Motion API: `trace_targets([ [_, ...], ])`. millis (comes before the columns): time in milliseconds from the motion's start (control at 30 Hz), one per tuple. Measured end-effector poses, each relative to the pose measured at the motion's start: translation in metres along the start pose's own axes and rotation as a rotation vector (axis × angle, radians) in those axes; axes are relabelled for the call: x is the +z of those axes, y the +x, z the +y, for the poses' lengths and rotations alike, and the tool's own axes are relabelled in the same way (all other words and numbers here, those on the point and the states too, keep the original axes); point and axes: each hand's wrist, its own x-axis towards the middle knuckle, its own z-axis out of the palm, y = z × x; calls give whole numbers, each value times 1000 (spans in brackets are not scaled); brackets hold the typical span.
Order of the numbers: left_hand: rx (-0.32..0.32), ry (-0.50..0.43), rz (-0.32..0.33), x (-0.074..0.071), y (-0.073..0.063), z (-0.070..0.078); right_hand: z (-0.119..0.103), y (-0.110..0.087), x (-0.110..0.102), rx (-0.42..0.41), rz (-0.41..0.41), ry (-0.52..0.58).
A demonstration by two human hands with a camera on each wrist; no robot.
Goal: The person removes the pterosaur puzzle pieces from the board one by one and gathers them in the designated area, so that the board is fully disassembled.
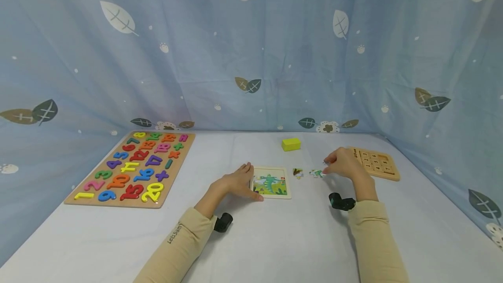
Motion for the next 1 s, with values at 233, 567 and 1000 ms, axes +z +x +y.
trace_targets([
  [233,-2,-5,1,0,0,0,7,-3,-1,16,-3,-18],
  [567,-4,2,5,1,1,-1,15,-5,2,88,-17,-19],
  [1000,-5,0,2,1,0,0,23,-5,8,135,-33,-11],
])
